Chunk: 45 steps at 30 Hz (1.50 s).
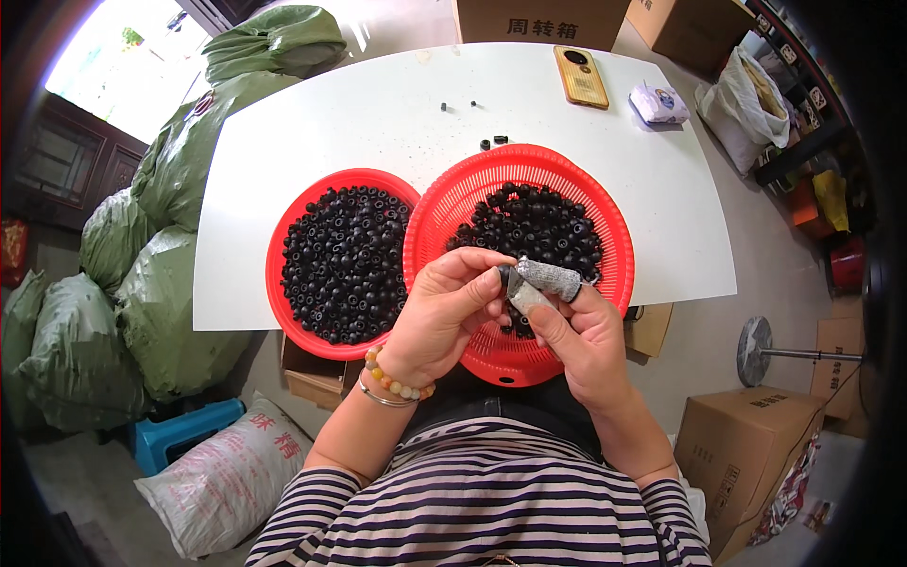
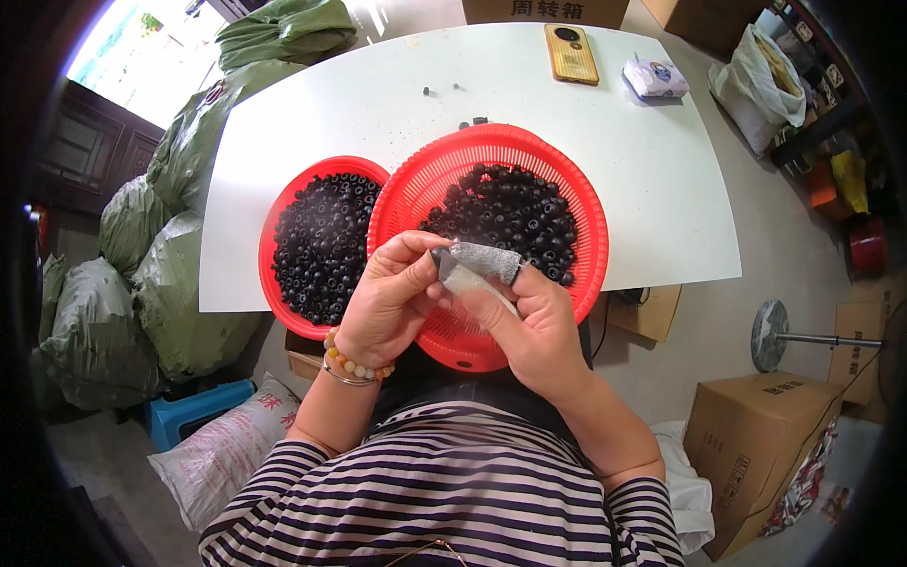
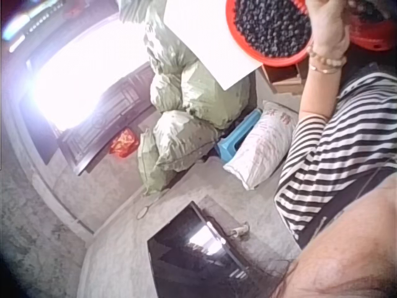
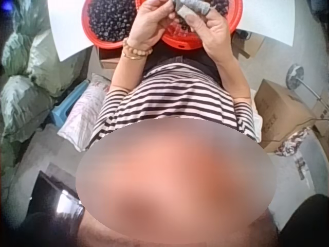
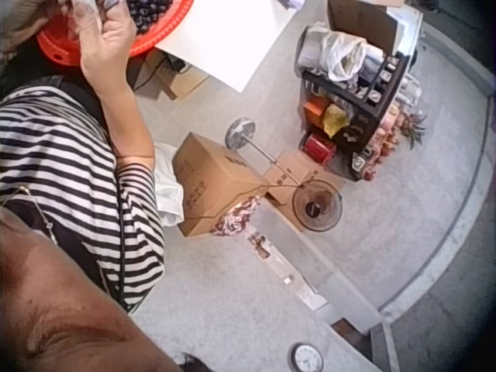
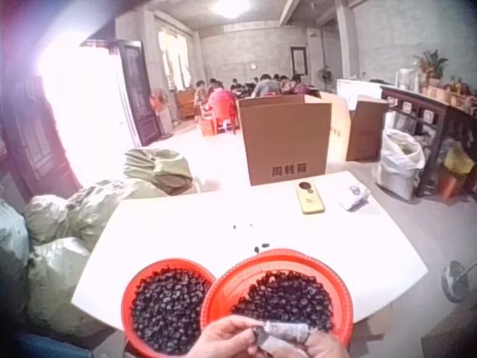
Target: Sorting small black plastic or rubber industrial components from one container into another while wearing thumb guards.
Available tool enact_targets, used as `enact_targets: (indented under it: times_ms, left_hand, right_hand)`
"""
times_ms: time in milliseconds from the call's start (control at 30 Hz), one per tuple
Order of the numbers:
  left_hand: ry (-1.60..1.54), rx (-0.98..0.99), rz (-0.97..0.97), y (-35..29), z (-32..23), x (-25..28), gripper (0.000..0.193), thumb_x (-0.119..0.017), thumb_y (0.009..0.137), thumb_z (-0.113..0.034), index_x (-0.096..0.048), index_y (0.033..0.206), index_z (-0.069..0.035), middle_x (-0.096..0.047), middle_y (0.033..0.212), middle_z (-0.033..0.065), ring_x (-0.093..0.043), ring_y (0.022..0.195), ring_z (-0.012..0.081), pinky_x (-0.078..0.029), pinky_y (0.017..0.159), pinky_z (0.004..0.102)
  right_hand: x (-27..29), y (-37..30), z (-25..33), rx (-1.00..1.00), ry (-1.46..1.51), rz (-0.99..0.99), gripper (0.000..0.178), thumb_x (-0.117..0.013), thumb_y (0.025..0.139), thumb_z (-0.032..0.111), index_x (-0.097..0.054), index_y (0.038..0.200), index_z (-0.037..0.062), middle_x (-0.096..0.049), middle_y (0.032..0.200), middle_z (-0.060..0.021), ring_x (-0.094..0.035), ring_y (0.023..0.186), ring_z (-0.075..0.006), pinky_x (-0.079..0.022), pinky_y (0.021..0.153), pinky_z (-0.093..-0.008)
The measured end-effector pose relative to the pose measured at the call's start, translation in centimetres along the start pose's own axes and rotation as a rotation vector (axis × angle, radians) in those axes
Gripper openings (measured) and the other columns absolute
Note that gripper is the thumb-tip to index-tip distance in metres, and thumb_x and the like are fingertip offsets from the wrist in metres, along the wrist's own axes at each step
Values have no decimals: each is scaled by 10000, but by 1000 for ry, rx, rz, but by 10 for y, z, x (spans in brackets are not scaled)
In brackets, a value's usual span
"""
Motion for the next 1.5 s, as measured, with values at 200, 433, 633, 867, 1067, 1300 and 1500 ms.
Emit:
enact_targets:
  times_ms: [200, 433, 633, 867, 1067, 1300, 1500]
  left_hand:
    - [-38, 26, 3, 0, 0, -3, 131, -507, 858, -132, -539, 942, -36, -544, 808, 12, -502, 643, 59, -467, 583, 206]
    - [-84, 65, 78, 0, 2, -2, 240, -446, 892, -261, -511, 927, -33, -494, 746, 10, -470, 603, 68, -449, 569, 230]
    - [-18, 67, 36, -2, 3, -4, 239, -434, 897, -264, -508, 908, -38, -507, 724, 8, -492, 593, 62, -468, 565, 219]
    - [86, 33, 79, -3, -1, -5, 220, -433, 900, -247, -516, 886, -44, -513, 685, -4, -489, 570, 43, -472, 550, 201]
    - [184, 31, 97, -2, -6, -3, 216, -448, 895, -246, -517, 866, -44, -499, 663, -14, -483, 565, 38, -474, 548, 201]
    - [142, 55, 119, 0, -4, -5, 233, -434, 901, -252, -504, 835, -40, -472, 643, -15, -476, 564, 37, -479, 536, 202]
    - [45, 128, 135, 0, -1, -6, 255, -405, 911, -265, -500, 828, -43, -474, 643, -6, -472, 548, 43, -484, 531, 212]
  right_hand:
    - [3, -1, -2, -58, 83, -35, 308, -516, 843, 56, -461, 1136, -22, -550, 979, -68, -532, 845, -101, -422, 735, -216]
    - [10, -3, -7, -44, 35, 44, 336, -519, 841, 47, -423, 1156, -22, -553, 917, -45, -532, 806, -81, -426, 735, -206]
    - [2, 0, -1, -36, 32, 84, 356, -525, 836, 43, -402, 1164, -18, -546, 928, -51, -533, 827, -91, -422, 767, -218]
    - [7, -2, -4, -73, -15, 106, 369, -535, 834, 55, -397, 1169, -12, -541, 962, -42, -520, 865, -80, -411, 796, -222]
    - [5, -2, 0, -87, 12, 120, 374, -535, 832, 51, -398, 1174, -14, -537, 1052, -66, -512, 952, -95, -396, 843, -231]
    - [3, -2, 6, -72, 24, 125, 324, -514, 840, 38, -436, 1148, -28, -554, 1041, -80, -540, 924, -112, -418, 835, -249]
    - [7, -1, 5, -64, 7, 137, 341, -514, 838, 36, -423, 1159, -35, -561, 1027, -90, -550, 900, -116, -427, 817, -249]
Point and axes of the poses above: each hand's wrist, its own y-axis towards the middle knuckle, its own x-axis out of the back of the hand, z = x × y, the point moved 4 cm from there along y, towards the middle knuckle
